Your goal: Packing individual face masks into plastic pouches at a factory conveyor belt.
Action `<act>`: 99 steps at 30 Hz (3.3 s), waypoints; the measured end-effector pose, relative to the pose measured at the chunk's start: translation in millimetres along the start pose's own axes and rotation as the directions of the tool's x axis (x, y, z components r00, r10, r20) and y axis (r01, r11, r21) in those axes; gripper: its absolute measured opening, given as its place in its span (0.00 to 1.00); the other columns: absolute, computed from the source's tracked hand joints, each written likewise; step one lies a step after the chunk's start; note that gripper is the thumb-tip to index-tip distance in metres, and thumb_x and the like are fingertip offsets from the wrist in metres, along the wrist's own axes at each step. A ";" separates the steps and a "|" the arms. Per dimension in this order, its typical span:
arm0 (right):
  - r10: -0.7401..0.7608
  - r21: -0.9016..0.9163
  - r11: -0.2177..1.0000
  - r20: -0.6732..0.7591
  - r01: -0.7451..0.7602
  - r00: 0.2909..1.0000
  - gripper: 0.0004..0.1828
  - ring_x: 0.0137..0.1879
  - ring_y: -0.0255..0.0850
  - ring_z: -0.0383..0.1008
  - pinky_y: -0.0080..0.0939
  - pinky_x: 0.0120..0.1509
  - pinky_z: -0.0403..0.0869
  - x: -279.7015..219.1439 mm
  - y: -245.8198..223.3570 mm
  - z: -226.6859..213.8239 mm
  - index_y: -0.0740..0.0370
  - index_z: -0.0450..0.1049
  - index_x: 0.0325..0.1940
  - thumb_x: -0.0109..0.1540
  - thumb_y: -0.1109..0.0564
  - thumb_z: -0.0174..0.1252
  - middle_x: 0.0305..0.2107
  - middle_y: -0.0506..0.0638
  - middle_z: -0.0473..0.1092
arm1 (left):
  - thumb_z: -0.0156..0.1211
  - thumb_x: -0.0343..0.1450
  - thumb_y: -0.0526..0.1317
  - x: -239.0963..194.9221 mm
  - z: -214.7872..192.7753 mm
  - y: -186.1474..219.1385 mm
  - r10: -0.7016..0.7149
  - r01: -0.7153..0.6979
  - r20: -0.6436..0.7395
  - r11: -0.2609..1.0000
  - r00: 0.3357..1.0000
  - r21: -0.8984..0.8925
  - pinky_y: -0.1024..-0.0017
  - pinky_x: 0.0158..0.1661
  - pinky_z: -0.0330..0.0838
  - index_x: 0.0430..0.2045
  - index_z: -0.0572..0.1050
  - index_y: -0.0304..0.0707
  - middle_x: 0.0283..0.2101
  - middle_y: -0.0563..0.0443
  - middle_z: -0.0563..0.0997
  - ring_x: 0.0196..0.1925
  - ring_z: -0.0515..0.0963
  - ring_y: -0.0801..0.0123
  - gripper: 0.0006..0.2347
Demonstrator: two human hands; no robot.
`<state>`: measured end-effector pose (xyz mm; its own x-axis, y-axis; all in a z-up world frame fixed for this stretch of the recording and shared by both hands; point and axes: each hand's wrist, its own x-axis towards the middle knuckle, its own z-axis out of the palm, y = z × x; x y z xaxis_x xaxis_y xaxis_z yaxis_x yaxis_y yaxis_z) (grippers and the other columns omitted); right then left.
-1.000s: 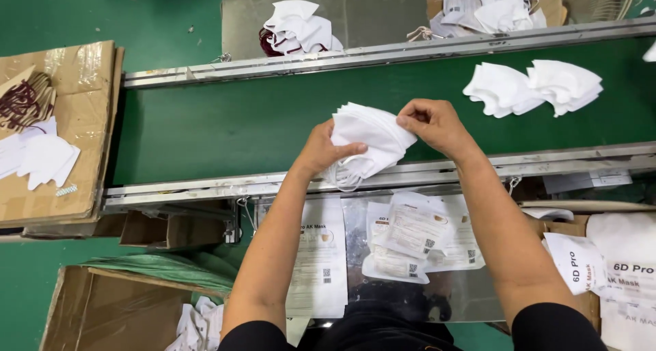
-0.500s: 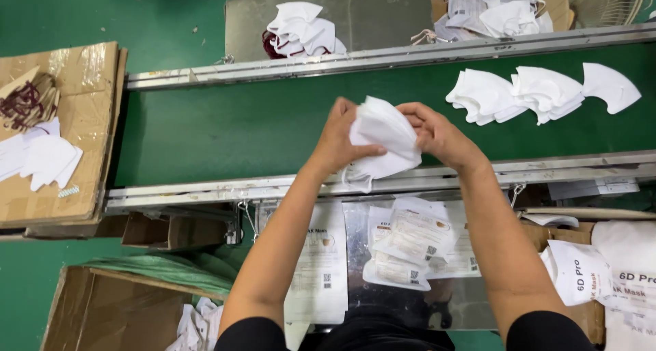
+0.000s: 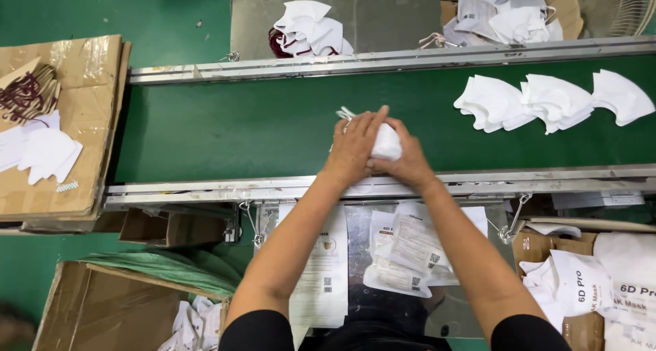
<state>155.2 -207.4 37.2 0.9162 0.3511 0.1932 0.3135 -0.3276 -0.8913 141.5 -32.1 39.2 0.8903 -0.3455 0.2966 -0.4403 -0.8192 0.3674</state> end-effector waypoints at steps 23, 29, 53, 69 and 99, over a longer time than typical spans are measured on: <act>0.395 0.796 0.533 0.066 -0.287 0.916 0.32 0.60 0.43 0.73 0.44 0.63 0.75 -70.4 4.1 2.5 0.66 0.64 0.67 0.61 0.60 0.66 0.54 0.53 0.71 | 0.68 0.67 0.37 -258.7 23.1 -19.8 -0.393 0.363 -0.126 0.909 0.911 -0.207 0.62 0.36 0.74 0.31 0.83 0.41 0.36 0.49 0.79 0.37 0.80 0.56 0.04; 0.199 0.151 0.969 -0.019 -0.194 0.980 0.31 0.60 0.43 0.75 0.42 0.64 0.74 -108.4 -20.2 -19.5 0.62 0.69 0.66 0.60 0.54 0.66 0.55 0.55 0.75 | 0.69 0.66 0.33 -225.4 -66.2 45.6 -0.094 0.021 -0.364 0.980 0.927 -0.199 0.65 0.38 0.75 0.35 0.83 0.40 0.39 0.49 0.80 0.38 0.80 0.58 0.06; 0.016 0.025 1.000 0.041 -0.018 0.999 0.33 0.53 0.40 0.79 0.41 0.60 0.75 -173.5 -72.7 -19.6 0.59 0.72 0.63 0.54 0.59 0.70 0.49 0.52 0.78 | 0.67 0.68 0.38 -203.6 -113.2 145.2 0.137 -0.142 -0.040 0.933 0.990 -0.330 0.62 0.34 0.73 0.35 0.75 0.36 0.36 0.45 0.75 0.35 0.79 0.54 0.08; 0.249 0.522 0.761 0.313 -0.385 0.916 0.30 0.51 0.37 0.77 0.41 0.58 0.76 -236.1 -42.0 -101.5 0.66 0.74 0.61 0.55 0.62 0.70 0.48 0.52 0.77 | 0.71 0.63 0.35 -174.7 -71.9 161.2 0.355 -0.197 0.263 0.855 0.897 -0.480 0.63 0.42 0.74 0.27 0.78 0.36 0.36 0.47 0.77 0.41 0.80 0.56 0.06; 0.050 -0.057 0.998 0.316 -0.034 0.947 0.47 0.57 0.45 0.74 0.44 0.60 0.72 -221.3 -70.5 -72.6 0.66 0.66 0.68 0.49 0.49 0.75 0.53 0.57 0.74 | 0.72 0.65 0.39 -197.8 -50.7 156.5 0.320 -0.327 -0.089 0.850 0.943 -0.413 0.62 0.42 0.67 0.31 0.84 0.47 0.37 0.51 0.73 0.40 0.73 0.59 0.05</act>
<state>-51.6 -325.8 87.1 0.8047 0.5937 0.0082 0.2957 -0.3888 -0.8726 -109.4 -68.8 82.7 0.6886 -0.5472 0.4758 -0.7135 -0.3945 0.5790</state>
